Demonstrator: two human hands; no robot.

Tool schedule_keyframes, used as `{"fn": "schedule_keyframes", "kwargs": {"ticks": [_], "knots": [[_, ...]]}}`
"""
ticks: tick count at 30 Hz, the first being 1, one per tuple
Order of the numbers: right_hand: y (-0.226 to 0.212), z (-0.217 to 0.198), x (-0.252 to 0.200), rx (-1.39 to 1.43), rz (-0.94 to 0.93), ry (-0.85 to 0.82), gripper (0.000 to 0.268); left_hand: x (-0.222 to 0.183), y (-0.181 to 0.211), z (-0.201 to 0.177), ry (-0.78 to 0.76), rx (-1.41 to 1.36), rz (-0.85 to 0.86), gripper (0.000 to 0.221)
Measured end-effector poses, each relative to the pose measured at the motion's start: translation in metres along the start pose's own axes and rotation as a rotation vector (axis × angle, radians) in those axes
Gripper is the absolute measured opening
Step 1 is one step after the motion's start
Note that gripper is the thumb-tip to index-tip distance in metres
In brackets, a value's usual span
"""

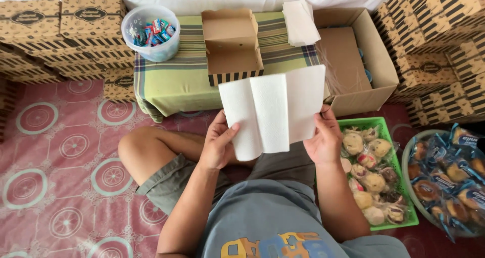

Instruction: Assembling cardboard snack boxes by folding them and filling them with paper liners and snack packets.

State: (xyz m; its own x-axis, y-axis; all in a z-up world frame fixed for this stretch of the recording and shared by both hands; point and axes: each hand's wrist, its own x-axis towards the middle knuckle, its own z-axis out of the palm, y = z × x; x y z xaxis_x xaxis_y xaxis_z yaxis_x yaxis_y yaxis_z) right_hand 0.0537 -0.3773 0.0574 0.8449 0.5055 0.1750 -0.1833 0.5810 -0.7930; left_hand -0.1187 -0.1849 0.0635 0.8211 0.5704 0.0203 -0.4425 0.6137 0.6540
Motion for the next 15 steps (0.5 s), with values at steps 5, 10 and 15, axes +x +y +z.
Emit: {"fn": "schedule_keyframes", "kwargs": {"ticks": [5, 10, 15], "knots": [[0.004, 0.014, -0.013, 0.019, 0.027, -0.022, 0.019, -0.003, -0.019, -0.016, -0.028, -0.029, -0.014, 0.033], [0.022, 0.01, -0.02, -0.066, 0.027, -0.077, 0.017, -0.004, -0.034, -0.014, 0.073, -0.062, -0.139, 0.02], [0.02, 0.024, -0.032, -0.387, -0.036, -0.107, 0.015, -0.004, -0.038, -0.01, 0.022, -0.224, -0.159, 0.054]]}}
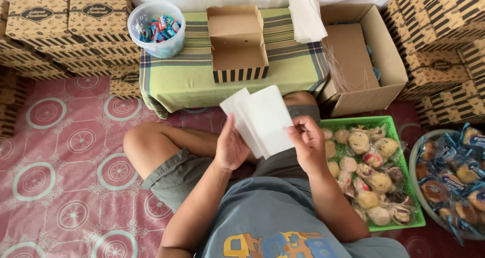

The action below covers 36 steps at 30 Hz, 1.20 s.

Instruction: Assembling cardboard snack boxes by folding them and filling them with paper liners and snack packets.

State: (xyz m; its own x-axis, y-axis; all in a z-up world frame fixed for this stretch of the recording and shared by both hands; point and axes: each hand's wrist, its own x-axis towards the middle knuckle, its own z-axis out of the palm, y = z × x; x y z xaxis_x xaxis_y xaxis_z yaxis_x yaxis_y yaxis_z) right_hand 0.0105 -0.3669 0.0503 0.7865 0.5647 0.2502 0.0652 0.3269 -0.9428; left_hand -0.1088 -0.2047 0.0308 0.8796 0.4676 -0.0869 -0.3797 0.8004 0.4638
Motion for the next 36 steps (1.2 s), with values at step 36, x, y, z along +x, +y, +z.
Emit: {"fn": "schedule_keyframes", "kwargs": {"ticks": [36], "knots": [[-0.022, 0.026, 0.007, -0.19, -0.007, -0.124, 0.011, -0.025, 0.003, 0.019, 0.07, 0.701, 0.329, 0.036]]}}
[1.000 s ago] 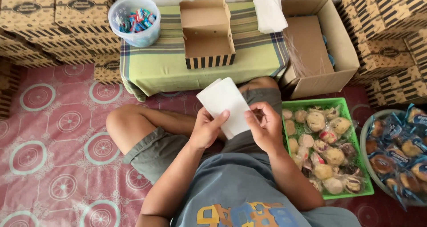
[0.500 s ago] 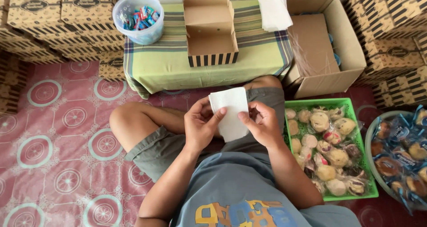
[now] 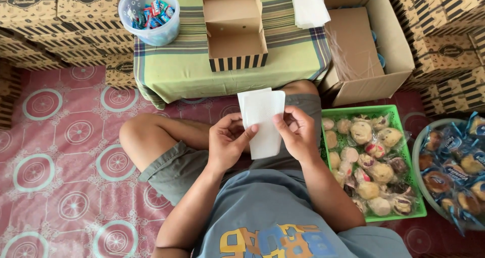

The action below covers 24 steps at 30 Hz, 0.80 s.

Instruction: Assembling cardboard snack boxes by folding them and filling them with paper liners and snack packets.

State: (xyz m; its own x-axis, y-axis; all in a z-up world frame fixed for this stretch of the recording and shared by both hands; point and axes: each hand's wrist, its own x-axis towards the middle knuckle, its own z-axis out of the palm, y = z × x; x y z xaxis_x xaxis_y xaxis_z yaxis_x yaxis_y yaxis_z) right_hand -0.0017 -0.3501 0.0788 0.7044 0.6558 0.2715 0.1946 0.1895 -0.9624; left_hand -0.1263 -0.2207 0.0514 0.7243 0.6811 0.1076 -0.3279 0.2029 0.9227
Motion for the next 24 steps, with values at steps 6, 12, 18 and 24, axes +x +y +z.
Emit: {"fn": "schedule_keyframes", "kwargs": {"ticks": [6, 12, 18, 24], "knots": [[0.017, -0.014, 0.0, 0.063, -0.001, -0.001, 0.016, 0.007, -0.006, -0.005, -0.186, -0.36, -0.067, 0.052], [0.008, -0.013, 0.008, 0.118, 0.034, -0.088, 0.017, 0.02, -0.09, -0.03, -0.376, -0.81, -0.479, 0.053], [0.025, -0.024, 0.009, -0.157, -0.055, 0.073, 0.017, 0.02, -0.084, -0.016, -0.504, -0.776, -0.289, 0.043], [0.031, -0.042, 0.01, -0.106, 0.018, 0.117, 0.02, 0.019, -0.037, -0.011, -0.099, -0.423, -0.245, 0.027]]}}
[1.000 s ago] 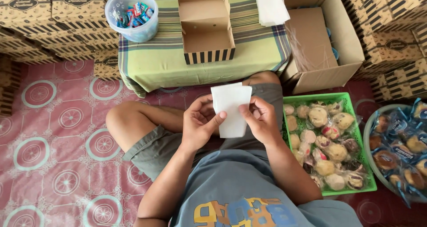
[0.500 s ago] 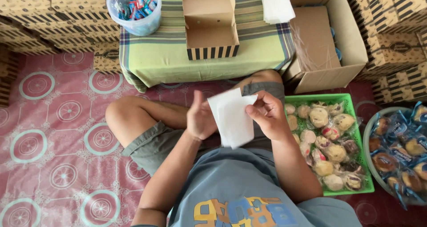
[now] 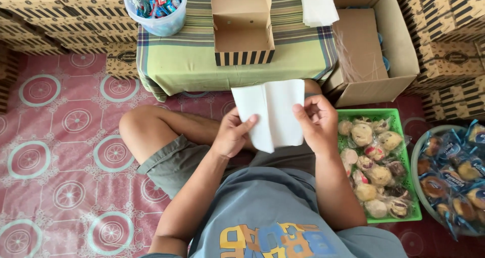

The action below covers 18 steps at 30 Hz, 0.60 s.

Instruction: Assembling cardboard snack boxes by folding them and filling them with paper liners and snack packets.

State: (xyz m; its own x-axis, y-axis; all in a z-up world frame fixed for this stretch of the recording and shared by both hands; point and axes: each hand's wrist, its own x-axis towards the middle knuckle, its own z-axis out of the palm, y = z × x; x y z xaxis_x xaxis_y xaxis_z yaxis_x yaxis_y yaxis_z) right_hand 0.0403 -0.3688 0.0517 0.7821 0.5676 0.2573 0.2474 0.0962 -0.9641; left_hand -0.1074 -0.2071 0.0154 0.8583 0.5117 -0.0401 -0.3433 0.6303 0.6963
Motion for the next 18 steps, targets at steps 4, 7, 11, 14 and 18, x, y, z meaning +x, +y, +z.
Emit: {"fn": "schedule_keyframes", "kwargs": {"ticks": [4, 7, 11, 14, 18], "knots": [[0.0, -0.009, 0.005, -0.061, -0.013, 0.083, 0.024, -0.005, 0.015, -0.002, 0.149, 0.218, 0.097, 0.026], [-0.01, -0.007, 0.004, -0.052, -0.036, 0.102, 0.026, -0.011, 0.029, 0.011, 0.174, 0.328, 0.133, 0.035], [-0.016, -0.006, 0.004, -0.07, -0.062, 0.115, 0.026, -0.012, 0.033, 0.011, 0.171, 0.365, 0.136, 0.037], [-0.014, -0.008, 0.004, -0.069, -0.06, 0.101, 0.028, -0.011, 0.027, 0.0, 0.154, 0.327, 0.109, 0.022], [-0.016, -0.005, 0.005, -0.085, -0.101, 0.131, 0.029, -0.016, 0.03, 0.009, 0.252, 0.484, 0.235, 0.022]]}}
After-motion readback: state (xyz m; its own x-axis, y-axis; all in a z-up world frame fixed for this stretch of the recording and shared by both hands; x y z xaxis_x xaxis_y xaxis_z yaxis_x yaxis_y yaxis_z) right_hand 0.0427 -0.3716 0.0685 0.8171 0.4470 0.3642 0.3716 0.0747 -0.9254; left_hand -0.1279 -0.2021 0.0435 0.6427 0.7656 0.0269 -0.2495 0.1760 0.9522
